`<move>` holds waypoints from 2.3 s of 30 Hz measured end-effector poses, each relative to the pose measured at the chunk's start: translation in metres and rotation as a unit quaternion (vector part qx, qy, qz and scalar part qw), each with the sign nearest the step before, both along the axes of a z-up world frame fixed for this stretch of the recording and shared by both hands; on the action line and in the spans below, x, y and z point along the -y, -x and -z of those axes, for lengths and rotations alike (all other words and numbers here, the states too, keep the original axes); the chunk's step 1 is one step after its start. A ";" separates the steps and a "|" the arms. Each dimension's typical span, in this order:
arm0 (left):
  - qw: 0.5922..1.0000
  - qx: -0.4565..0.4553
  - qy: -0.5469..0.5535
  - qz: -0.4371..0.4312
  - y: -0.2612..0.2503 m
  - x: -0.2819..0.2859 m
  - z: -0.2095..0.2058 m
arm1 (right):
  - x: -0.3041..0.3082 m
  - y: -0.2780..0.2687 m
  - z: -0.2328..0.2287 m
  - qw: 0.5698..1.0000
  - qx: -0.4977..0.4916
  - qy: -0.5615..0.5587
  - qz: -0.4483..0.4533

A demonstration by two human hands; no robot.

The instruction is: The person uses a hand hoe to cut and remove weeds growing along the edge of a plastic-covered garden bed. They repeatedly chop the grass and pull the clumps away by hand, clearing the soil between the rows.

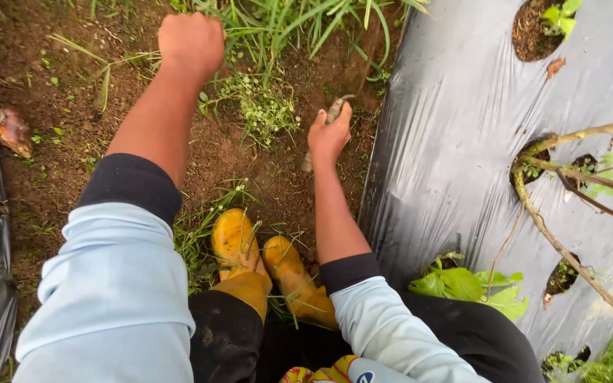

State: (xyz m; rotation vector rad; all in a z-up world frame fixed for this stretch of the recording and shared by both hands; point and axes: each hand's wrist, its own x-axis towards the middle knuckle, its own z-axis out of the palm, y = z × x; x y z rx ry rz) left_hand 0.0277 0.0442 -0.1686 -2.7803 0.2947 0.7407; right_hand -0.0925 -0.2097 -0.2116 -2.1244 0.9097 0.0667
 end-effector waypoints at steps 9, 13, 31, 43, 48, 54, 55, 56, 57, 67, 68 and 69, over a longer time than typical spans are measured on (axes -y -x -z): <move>1.000 -0.012 -0.020 0.006 -0.004 0.004 -0.007 | -0.007 0.014 -0.024 0.984 -0.021 -0.178 0.003; 1.000 -0.010 0.022 -0.001 0.006 -0.001 -0.002 | -0.004 -0.007 -0.034 0.949 0.019 -0.298 0.103; 0.999 -0.027 0.019 0.029 0.006 0.001 -0.027 | -0.010 -0.006 -0.050 0.943 -0.117 -0.308 -0.041; 0.998 -0.047 0.050 0.000 0.004 0.005 -0.036 | 0.002 0.006 -0.027 0.911 -0.055 -0.406 0.031; 0.997 -0.046 0.054 0.001 0.005 0.002 -0.027 | -0.009 0.004 -0.046 0.923 -0.107 -0.369 -0.010; 0.996 -0.061 0.060 -0.009 0.002 0.003 -0.040 | -0.012 0.006 -0.032 0.920 -0.092 -0.380 -0.003; 0.996 -0.062 0.062 -0.011 0.005 0.004 -0.039 | -0.009 0.010 -0.029 0.912 -0.094 -0.400 0.006; 0.996 -0.065 0.064 -0.011 0.008 0.004 -0.039 | -0.007 0.011 -0.031 0.912 -0.096 -0.399 0.007; 0.997 -0.060 0.055 -0.005 0.007 0.004 -0.040 | -0.005 0.008 -0.033 0.912 -0.118 -0.392 -0.012; 0.996 -0.048 0.073 -0.008 0.003 0.002 -0.025 | -0.004 0.017 -0.029 0.905 -0.153 -0.394 -0.058; 0.996 -0.048 0.073 -0.008 0.003 0.002 -0.026 | -0.006 0.017 -0.032 0.904 -0.153 -0.394 -0.058; 0.996 -0.044 0.071 -0.006 0.003 0.002 -0.026 | -0.007 0.017 -0.035 0.904 -0.158 -0.394 -0.051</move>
